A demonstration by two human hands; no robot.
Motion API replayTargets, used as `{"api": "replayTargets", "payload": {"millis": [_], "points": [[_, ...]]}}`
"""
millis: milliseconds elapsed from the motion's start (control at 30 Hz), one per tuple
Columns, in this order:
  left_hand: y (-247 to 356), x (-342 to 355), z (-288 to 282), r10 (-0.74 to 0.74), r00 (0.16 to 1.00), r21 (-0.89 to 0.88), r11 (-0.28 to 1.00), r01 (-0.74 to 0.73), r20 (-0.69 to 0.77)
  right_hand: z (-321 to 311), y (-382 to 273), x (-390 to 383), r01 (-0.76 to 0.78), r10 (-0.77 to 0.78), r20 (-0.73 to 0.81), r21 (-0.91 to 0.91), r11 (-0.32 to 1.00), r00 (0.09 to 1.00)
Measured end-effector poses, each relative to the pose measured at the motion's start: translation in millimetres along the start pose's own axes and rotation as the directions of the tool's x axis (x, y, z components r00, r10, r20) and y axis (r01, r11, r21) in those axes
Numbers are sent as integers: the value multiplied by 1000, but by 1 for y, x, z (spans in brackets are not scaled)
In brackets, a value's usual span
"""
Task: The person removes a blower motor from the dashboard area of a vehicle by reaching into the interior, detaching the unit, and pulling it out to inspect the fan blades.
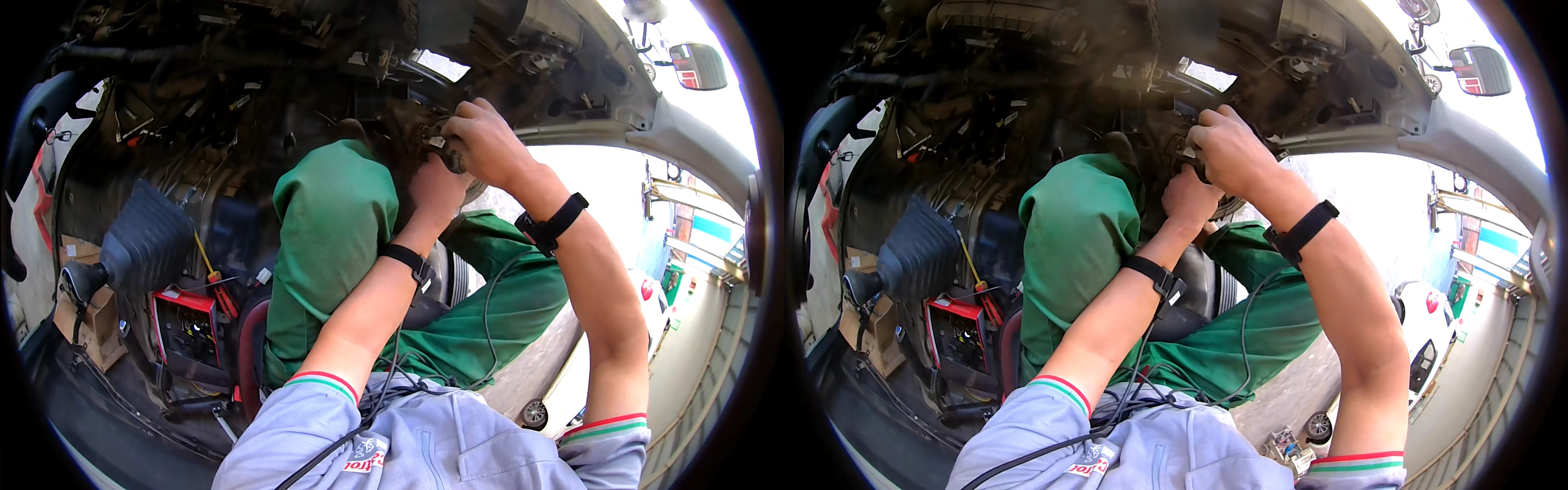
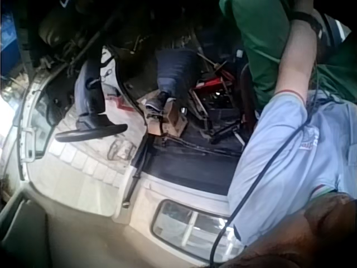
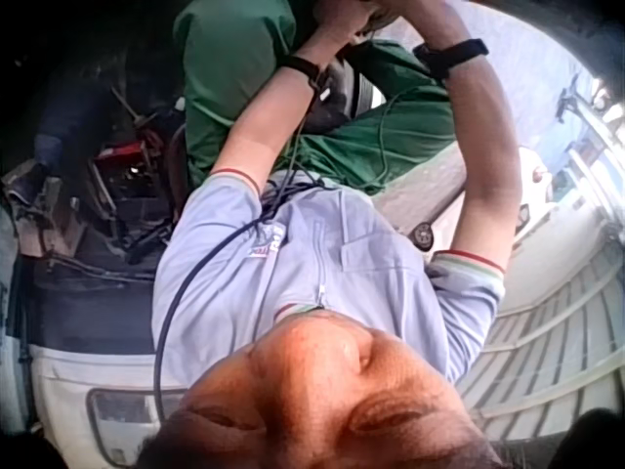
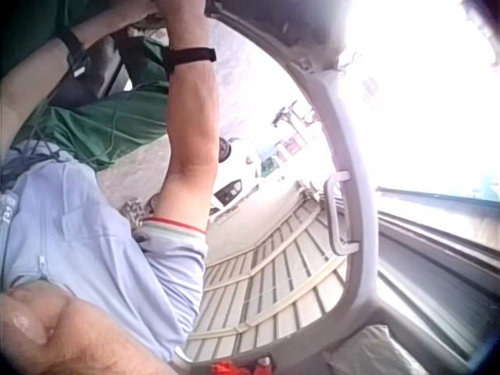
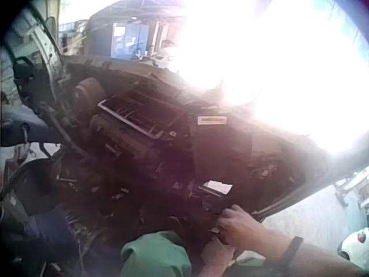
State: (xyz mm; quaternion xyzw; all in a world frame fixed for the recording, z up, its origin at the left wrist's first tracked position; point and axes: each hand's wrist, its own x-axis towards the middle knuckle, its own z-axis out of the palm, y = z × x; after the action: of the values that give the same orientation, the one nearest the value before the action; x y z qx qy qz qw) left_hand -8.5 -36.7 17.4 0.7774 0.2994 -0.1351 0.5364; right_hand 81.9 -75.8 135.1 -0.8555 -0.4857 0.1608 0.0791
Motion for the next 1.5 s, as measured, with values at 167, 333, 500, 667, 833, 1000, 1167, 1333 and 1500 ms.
{"api": "replayTargets", "payload": {"millis": [167,333,500,667,833,1000,1167,1333,1500], "points": [[2,0,1,16,1000,33,999,-15,-26,2,-9,5,-392,388,-98,-20,920,917],[-6,2,7,58,996,6,998,-57,-71,4,-14,13,-399,425,74,-230,888,902],[2,0,2,46,998,-62,997,-49,-50,0,-16,7,-132,117,-72,-266,955,991],[-6,3,7,38,996,-35,999,-41,-82,-8,-37,23,-562,584,63,-206,801,809],[1,1,0,26,999,-65,997,-28,-33,4,-17,7,-243,244,-24,-241,940,969],[6,-1,-7,27,1000,-50,998,-27,1,1,-16,4,-24,-2,-159,-162,986,987],[1,1,-5,28,1000,-34,999,-28,-15,-7,-33,20,-480,518,108,-255,839,849],[7,0,-9,22,999,-39,999,-21,23,5,-19,10,-22,-13,-112,-298,954,994],[5,0,-8,34,999,-21,999,-34,10,-6,-41,20,-263,265,-20,-214,941,964]]}}
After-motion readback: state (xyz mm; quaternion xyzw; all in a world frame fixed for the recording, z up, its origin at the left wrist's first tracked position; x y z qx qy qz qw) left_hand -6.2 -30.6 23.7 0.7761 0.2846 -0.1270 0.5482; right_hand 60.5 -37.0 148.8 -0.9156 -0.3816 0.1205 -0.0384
